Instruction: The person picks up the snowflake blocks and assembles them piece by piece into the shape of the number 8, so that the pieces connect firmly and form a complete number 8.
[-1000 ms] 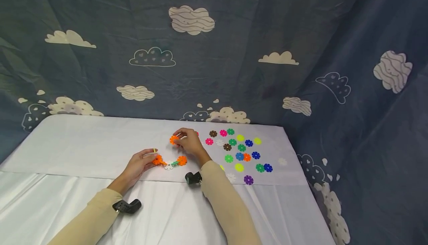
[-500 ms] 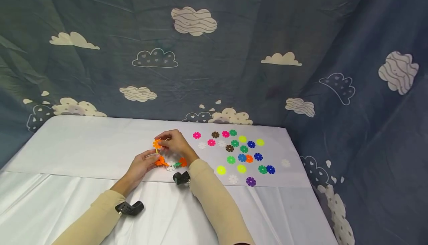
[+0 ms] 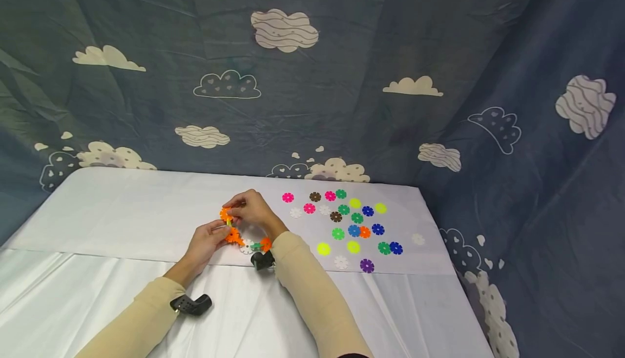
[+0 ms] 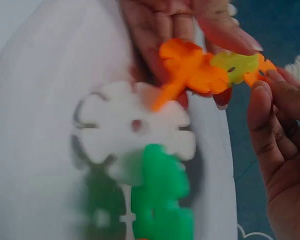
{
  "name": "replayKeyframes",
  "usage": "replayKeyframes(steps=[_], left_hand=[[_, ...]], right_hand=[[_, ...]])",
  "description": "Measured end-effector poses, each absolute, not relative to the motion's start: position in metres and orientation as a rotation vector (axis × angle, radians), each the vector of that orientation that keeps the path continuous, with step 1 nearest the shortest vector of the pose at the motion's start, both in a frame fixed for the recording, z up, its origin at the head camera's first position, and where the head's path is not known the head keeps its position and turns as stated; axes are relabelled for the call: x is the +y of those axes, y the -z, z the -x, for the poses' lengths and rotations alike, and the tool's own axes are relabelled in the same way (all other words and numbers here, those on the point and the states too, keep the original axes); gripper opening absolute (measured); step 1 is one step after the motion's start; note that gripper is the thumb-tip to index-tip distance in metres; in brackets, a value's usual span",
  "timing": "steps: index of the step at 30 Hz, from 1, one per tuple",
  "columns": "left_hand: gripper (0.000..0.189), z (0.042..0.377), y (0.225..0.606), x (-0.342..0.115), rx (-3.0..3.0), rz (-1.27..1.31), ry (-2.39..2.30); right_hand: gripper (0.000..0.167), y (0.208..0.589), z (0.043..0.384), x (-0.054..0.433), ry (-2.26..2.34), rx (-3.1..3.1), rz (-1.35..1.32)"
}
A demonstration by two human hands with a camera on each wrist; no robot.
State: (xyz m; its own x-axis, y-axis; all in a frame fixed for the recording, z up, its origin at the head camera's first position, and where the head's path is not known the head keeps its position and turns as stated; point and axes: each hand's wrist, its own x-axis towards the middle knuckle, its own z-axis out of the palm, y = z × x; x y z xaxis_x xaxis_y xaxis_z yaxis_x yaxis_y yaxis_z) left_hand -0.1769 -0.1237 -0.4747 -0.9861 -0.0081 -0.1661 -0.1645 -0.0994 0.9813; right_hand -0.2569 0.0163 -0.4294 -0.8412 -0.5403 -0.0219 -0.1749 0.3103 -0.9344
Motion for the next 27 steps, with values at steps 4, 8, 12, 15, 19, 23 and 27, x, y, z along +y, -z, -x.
replayKeyframes(steps=[4,8,12,15,19,23,27], left_hand=[[0.034,0.1756,0.4772,-0.1212,2.061,0.221,-2.264],[0.035,0.1732,0.4774,-0.1205,2.098,0.231,-2.248],[0.035,0.1716,0.4762,-0.1194,2.126,0.219,-2.248],[0.036,0.1708,0.4761,-0.1187,2.137,0.213,-2.235],[0.035,0.1705,0.476,-0.1187,2.177,0.226,-2.207],[0.033,0.1714,0.4759,-0.118,2.224,0.247,-2.2],[0.032,0.1713,0.4757,-0.1166,2.228,0.228,-2.219]], right_hand=[[0.016,0.4297,0.2563,0.0135,1.486,2.299,0.634],[0.016,0.4301,0.2553,0.0118,1.452,2.309,0.604],[0.016,0.4309,0.2549,0.0117,1.427,2.335,0.624],[0.015,0.4311,0.2541,0.0132,1.418,2.371,0.656],[0.015,0.431,0.2527,0.0142,1.417,2.398,0.682],[0.016,0.4313,0.2517,0.0123,1.452,2.385,0.659],[0.015,0.4327,0.2495,0.0112,1.482,2.38,0.616]])
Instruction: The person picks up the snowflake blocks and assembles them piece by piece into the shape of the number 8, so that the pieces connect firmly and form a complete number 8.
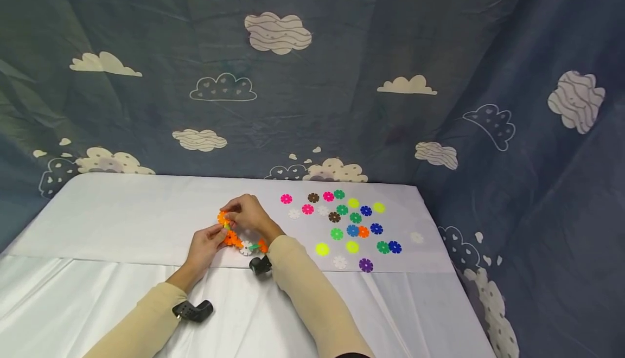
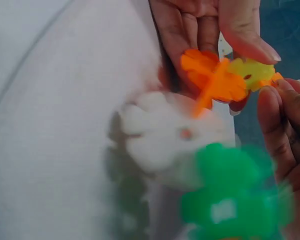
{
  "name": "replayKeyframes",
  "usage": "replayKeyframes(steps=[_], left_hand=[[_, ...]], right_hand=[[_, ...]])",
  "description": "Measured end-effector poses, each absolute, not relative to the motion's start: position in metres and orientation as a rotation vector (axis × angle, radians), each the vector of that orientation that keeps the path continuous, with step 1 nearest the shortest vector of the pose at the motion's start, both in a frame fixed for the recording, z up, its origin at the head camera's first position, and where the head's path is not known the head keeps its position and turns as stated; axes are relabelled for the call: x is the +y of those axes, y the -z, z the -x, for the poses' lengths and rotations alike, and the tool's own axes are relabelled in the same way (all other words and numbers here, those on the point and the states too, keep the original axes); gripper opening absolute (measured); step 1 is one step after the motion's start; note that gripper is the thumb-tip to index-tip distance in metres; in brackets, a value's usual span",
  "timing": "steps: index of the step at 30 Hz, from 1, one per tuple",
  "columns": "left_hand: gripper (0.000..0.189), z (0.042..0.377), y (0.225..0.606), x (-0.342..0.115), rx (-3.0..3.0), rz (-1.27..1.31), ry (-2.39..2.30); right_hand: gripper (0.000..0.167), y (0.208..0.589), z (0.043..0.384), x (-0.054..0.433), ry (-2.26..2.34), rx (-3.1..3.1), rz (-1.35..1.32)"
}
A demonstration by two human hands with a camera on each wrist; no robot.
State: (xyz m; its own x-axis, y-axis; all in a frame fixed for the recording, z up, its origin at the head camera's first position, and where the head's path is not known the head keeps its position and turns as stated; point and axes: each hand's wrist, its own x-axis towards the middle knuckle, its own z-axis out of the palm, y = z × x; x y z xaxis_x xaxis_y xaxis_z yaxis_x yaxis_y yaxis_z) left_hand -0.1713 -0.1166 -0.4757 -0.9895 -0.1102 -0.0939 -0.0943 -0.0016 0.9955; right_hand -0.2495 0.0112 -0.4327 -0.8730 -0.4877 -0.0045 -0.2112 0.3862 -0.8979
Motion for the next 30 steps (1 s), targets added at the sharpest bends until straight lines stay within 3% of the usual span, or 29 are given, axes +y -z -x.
replayKeyframes(steps=[9,14,20,24,30], left_hand=[[0.033,0.172,0.478,-0.118,-2.168,-0.192,2.393],[0.037,0.175,0.474,-0.124,-2.189,-0.263,2.434],[0.025,0.177,0.468,-0.127,-2.084,-0.37,2.493],[0.02,0.177,0.466,-0.127,-2.084,-0.403,2.481],[0.019,0.179,0.463,-0.135,-2.123,-0.404,2.485]], right_hand=[[0.017,0.438,0.248,0.024,1.499,2.354,0.578],[0.016,0.435,0.252,0.025,1.419,2.385,0.698],[0.022,0.429,0.252,0.031,1.328,2.419,0.775],[0.026,0.425,0.252,0.067,1.261,2.496,0.734],[0.018,0.424,0.242,0.148,1.018,2.669,0.557]])
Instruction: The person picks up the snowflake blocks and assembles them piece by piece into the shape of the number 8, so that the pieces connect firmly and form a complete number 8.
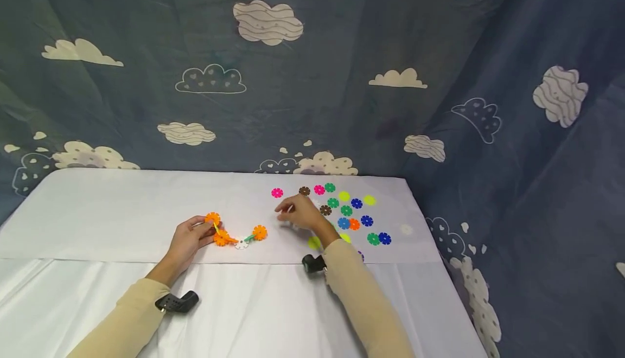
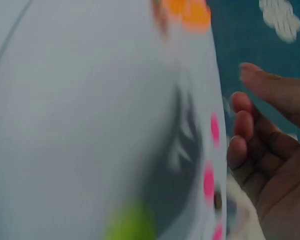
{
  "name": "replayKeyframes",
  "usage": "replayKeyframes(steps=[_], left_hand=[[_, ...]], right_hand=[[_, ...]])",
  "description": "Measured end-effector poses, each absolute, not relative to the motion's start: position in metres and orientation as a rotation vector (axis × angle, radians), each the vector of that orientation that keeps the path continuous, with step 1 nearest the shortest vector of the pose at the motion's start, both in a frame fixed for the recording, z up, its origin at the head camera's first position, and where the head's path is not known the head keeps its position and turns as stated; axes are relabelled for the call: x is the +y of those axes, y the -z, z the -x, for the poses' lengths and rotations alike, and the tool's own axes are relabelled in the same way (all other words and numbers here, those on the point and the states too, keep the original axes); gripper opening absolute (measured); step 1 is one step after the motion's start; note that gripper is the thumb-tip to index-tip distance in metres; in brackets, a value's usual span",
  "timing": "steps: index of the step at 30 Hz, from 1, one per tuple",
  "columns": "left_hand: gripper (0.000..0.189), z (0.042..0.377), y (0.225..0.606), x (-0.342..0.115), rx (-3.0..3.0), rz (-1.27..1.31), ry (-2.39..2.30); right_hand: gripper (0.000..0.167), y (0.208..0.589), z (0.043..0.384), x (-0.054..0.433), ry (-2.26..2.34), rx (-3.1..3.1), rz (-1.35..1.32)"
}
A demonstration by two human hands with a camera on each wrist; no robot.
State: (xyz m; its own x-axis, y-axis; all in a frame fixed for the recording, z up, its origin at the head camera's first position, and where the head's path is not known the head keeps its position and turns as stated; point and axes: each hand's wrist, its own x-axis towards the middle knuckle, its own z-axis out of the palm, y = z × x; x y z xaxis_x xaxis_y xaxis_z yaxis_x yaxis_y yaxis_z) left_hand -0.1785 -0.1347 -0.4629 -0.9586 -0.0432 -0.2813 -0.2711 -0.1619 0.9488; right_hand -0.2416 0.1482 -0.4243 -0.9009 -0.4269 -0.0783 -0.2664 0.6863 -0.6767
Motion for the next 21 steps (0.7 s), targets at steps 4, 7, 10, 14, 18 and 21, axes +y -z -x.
replayKeyframes(steps=[4,7,10,14,18,21], left_hand=[[0.023,0.18,0.463,-0.137,1.912,0.334,-2.252],[0.027,0.18,0.464,-0.136,1.912,0.309,-2.253],[0.029,0.181,0.465,-0.137,1.905,0.294,-2.253],[0.026,0.182,0.466,-0.139,1.888,0.291,-2.243],[0.022,0.183,0.467,-0.138,1.895,0.31,-2.231],[0.022,0.184,0.467,-0.138,1.905,0.306,-2.23]], right_hand=[[0.016,0.425,0.23,0.193,0.883,2.669,0.458],[0.019,0.426,0.22,0.212,0.82,2.635,0.414],[0.023,0.428,0.214,0.219,0.763,2.624,0.408],[0.021,0.432,0.212,0.217,0.72,2.648,0.436],[0.022,0.434,0.213,0.211,0.732,2.65,0.429],[0.022,0.434,0.214,0.208,0.708,2.648,0.402]])
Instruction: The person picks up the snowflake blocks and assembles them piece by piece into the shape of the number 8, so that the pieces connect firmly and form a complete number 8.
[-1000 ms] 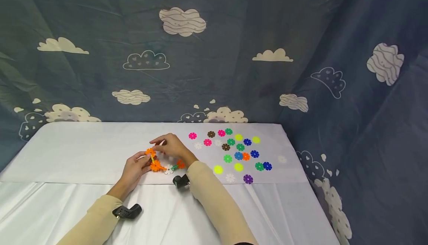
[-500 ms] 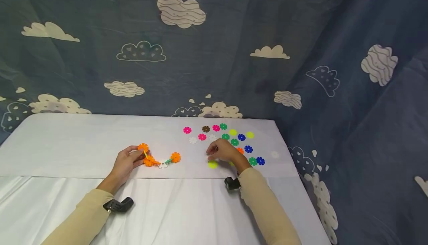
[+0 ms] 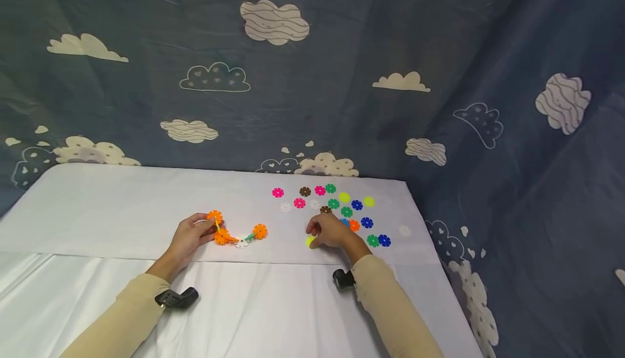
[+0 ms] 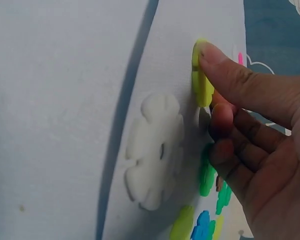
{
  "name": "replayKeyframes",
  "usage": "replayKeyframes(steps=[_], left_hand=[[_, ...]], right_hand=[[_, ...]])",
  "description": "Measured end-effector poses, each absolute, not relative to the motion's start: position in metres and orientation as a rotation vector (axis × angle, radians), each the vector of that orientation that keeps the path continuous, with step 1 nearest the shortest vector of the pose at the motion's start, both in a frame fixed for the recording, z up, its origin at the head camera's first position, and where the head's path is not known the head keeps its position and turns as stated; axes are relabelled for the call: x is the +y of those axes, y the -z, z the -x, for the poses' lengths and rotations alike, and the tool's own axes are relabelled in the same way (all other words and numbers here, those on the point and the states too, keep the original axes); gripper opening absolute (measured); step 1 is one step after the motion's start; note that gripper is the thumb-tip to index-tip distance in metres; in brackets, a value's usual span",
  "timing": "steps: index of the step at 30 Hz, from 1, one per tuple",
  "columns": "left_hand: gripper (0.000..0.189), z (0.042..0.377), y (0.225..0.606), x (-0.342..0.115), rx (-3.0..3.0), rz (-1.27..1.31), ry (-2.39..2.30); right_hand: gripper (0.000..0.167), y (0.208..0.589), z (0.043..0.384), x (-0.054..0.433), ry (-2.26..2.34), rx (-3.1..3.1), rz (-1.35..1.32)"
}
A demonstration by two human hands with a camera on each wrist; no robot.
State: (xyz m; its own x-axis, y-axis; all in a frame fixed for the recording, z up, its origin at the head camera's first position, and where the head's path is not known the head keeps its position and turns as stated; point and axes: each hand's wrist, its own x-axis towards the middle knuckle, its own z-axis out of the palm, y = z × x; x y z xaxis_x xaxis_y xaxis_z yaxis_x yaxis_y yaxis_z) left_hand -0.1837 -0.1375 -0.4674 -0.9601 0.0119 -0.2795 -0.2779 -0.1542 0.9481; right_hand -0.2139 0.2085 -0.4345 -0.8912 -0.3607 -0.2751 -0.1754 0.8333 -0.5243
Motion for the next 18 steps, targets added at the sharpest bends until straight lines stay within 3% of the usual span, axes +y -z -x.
replayKeyframes(steps=[10,14,18], left_hand=[[0.023,0.184,0.467,-0.139,1.934,0.291,-2.226],[0.023,0.184,0.467,-0.139,1.945,0.294,-2.221],[0.024,0.184,0.469,-0.137,1.939,0.3,-2.221]], right_hand=[[0.021,0.432,0.218,0.201,0.807,2.61,0.398],[0.016,0.427,0.228,0.176,1.113,2.552,0.379],[0.016,0.417,0.239,0.137,1.292,2.508,0.546]])
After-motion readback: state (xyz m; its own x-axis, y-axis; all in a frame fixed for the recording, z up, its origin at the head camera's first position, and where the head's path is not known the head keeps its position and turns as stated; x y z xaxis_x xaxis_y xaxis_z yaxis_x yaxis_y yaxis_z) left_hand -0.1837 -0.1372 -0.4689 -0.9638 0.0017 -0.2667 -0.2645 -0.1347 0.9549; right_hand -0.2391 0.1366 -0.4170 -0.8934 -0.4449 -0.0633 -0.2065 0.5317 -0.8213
